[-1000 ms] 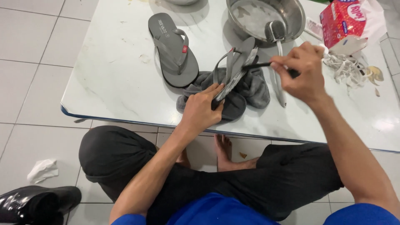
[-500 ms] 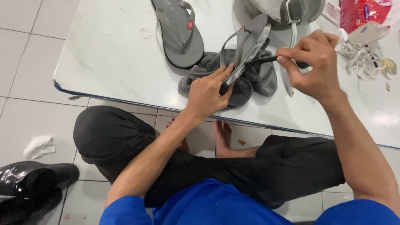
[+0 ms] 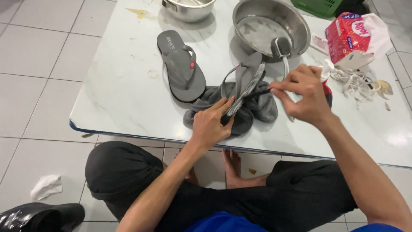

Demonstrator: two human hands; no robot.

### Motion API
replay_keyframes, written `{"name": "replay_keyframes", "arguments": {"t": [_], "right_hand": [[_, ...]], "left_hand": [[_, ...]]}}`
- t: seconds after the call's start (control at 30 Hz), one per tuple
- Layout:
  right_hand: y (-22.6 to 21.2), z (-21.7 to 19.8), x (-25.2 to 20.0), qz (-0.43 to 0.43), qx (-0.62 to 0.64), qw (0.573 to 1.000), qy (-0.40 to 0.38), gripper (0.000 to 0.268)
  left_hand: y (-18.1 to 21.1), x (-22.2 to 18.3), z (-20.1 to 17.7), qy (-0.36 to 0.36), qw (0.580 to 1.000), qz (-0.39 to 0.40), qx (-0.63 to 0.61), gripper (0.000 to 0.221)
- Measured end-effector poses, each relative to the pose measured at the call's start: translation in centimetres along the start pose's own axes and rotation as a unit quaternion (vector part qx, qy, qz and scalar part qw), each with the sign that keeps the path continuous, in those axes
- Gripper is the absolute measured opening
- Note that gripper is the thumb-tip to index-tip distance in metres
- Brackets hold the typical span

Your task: Cleaning a flip-flop by applying foam, scrubbing with a brush, and wiping with a cloth.

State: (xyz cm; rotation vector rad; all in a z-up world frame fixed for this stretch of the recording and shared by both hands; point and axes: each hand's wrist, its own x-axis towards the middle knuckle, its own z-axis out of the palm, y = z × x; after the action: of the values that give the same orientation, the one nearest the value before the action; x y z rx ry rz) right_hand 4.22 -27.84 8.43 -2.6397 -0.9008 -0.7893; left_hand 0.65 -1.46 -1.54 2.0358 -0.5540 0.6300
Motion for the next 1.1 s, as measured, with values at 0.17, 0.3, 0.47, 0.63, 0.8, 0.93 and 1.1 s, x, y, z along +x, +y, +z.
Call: {"name": "replay_keyframes", "arguments": {"t": [0.17, 0.3, 0.47, 0.63, 0.8, 0.93, 1.1], "right_hand": [[4.5, 0.7, -1.1, 0.013, -0.078, 0.996, 0.034, 0.008], [4.8, 0.6, -1.5, 0.018, -0.143, 0.983, 0.114, 0.008], [1.8, 0.7, -0.1, -0.012, 0.030, 0.997, 0.064, 0.006], [7.0, 2.3, -0.8, 0.044, -0.112, 0.985, 0.122, 0.007], [4.4, 2.3, -0.3, 0.027, -0.021, 0.994, 0.103, 0.008], [5.5, 3.0, -0.5, 0.038, -0.046, 0.992, 0.111, 0.007], [3.6, 2.6, -0.2, 0.028, 0.000, 0.997, 0.068, 0.005]], "left_hand": [[0.6, 1.0, -2.7, -0.062, 0.994, -0.058, 0.069, 0.047], [1.6, 1.7, -4.7, -0.104, 0.989, -0.081, 0.058, 0.040], [1.9, 1.9, -4.4, -0.090, 0.988, -0.119, 0.042, 0.037], [2.0, 2.4, -3.9, -0.108, 0.985, -0.110, 0.072, 0.039], [2.1, 2.6, -3.8, -0.107, 0.983, -0.131, 0.078, 0.041], [2.0, 2.4, -4.1, -0.101, 0.986, -0.118, 0.061, 0.039], [0.9, 1.9, -4.1, -0.090, 0.984, -0.143, 0.050, 0.040]]}}
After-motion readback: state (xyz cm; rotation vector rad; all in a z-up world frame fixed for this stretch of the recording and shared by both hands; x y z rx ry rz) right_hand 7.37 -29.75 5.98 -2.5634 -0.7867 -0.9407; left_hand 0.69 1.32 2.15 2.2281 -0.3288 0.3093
